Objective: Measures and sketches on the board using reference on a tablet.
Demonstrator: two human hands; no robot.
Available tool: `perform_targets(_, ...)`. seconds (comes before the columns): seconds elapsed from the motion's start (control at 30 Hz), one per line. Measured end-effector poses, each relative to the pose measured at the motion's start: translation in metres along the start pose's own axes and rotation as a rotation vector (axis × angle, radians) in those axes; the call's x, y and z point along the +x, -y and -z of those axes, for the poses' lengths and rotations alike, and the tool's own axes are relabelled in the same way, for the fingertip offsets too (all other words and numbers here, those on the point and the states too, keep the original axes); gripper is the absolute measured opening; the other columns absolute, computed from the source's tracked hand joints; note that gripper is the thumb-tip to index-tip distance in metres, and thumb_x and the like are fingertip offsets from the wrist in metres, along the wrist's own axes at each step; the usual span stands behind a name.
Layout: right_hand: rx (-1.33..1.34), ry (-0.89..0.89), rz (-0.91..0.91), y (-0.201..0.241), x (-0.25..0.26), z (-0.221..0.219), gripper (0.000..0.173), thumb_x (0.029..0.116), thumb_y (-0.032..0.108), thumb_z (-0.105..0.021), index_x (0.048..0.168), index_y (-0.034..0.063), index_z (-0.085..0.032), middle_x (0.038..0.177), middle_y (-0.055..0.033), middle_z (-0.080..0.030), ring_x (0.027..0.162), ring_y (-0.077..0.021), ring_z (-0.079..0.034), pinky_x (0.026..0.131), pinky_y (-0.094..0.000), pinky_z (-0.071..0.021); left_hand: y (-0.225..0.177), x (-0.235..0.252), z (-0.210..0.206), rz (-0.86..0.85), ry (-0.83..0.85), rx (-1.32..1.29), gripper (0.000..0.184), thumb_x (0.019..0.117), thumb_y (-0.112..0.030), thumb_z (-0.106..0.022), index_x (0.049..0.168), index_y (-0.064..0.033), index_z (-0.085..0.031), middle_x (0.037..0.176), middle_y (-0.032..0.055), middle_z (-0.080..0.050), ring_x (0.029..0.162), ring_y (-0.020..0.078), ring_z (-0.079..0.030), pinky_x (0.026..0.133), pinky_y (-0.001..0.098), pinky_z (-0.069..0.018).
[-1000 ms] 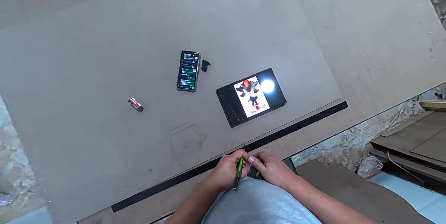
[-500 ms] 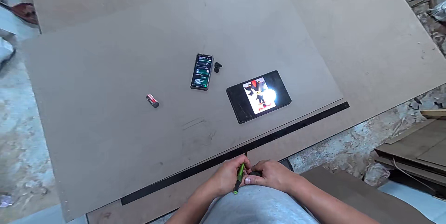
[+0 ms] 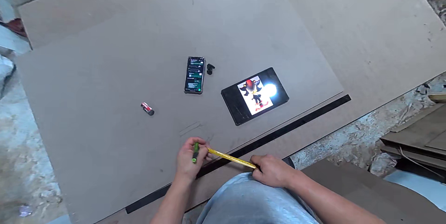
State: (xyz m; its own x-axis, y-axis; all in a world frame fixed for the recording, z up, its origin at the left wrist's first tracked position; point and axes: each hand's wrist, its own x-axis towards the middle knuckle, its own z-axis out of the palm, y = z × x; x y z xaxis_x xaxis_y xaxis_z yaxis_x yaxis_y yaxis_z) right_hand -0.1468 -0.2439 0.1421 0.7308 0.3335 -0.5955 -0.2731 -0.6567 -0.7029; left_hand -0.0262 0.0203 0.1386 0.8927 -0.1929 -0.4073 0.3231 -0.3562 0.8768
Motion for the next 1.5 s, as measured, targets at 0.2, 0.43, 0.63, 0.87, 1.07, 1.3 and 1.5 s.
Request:
perform_targets(0.2,-0.036,-0.421,0.103,-0.026,0.013,-0.019,0.033,0.107,0.041,-0.049,0.114,0.0168,-0.072,0.097,-0.0017,-0.072,0.087,-0.0162,-0.071,0.074,-0.0406,-0.0602,-0.017,0.019,-0.017,0.091,-0.081,-0.292,0.012,0.0988,0.003,-0.055,0.11,-0.0005,-0.058,0.088,0.0151,-0.074,0.067,0.0224,-0.073,0.062,0.0346,-0.0634)
perform_targets(0.43,0.177,-0.723,-0.052,-0.066,0.018,-0.011,0.038,0.1084,0.045,-0.047,0.099,0.0187,-0.073,0.069,0.0045,-0.066,0.059,-0.0102,-0.064,0.054,-0.0358,-0.0559,0.001,0.039,-0.058,0.05,-0.03,-0.1,0.019,0.1052,-0.013,-0.057,0.122,-0.0039,-0.055,0.109,0.0139,-0.075,0.09,0.0276,-0.077,0.08,0.0422,-0.0655)
perform_targets(0.63,0.293,-0.755,-0.177,-0.099,0.016,0.004,0.036,0.112,0.04,-0.038,0.127,0.0208,-0.065,0.067,0.0065,-0.066,0.054,-0.009,-0.063,0.051,-0.0344,-0.0564,0.007,0.053,-0.107,0.093,0.039,0.205,0.041,0.0983,-0.019,-0.071,0.134,-0.012,-0.052,0.126,0.0061,-0.068,0.107,0.0162,-0.07,0.093,0.0401,-0.0593)
perform_targets(0.87,0.302,-0.906,-0.171,-0.114,0.029,0.035,0.039,0.1122,0.039,-0.039,0.13,0.0201,-0.068,0.068,0.0037,-0.064,0.056,-0.0094,-0.062,0.053,-0.033,-0.0553,-0.001,0.056,-0.133,0.095,0.198,0.119,0.054,0.0952,-0.014,-0.073,0.142,-0.0138,-0.047,0.136,0.0062,-0.065,0.12,0.0169,-0.068,0.1,0.0392,-0.0587)
perform_targets(1.07,0.078,-0.985,-0.165,-0.125,0.045,0.062,0.037,0.1113,0.031,-0.044,0.132,0.0141,-0.07,0.108,-0.0063,-0.076,0.088,-0.0174,-0.073,0.08,-0.041,-0.0605,0.004,0.069,-0.133,-0.062,0.285,0.277,0.052,0.097,-0.02,-0.07,0.145,-0.0169,-0.051,0.15,-0.0017,-0.056,0.135,0.0131,-0.056,0.112,0.0425,-0.0497)
perform_targets(1.3,-0.113,-1.017,-0.153,-0.135,0.064,0.077,0.034,0.1089,0.026,-0.047,0.135,0.0168,-0.067,0.09,-0.0054,-0.076,0.078,-0.0222,-0.071,0.078,-0.0473,-0.055,0.07,0.084,-0.076,-0.361,0.057,0.879,0.051,0.1031,-0.037,-0.052,0.146,-0.0095,-0.052,0.167,0.0105,-0.033,0.154,0.0296,-0.031,0.125,0.053,-0.0255)
perform_targets(1.5,-0.15,-1.069,-0.125,-0.142,0.072,0.073,0.032,0.1083,0.033,-0.052,0.111,0.0149,-0.078,0.101,-0.0024,-0.076,0.096,-0.0167,-0.071,0.087,-0.042,-0.0543,0.09,0.085,-0.066,-0.491,0.057,0.916,0.055,0.1048,-0.04,-0.045,0.147,-0.0057,-0.051,0.167,0.0143,-0.033,0.155,0.0325,-0.028,0.126,0.055,-0.0207)
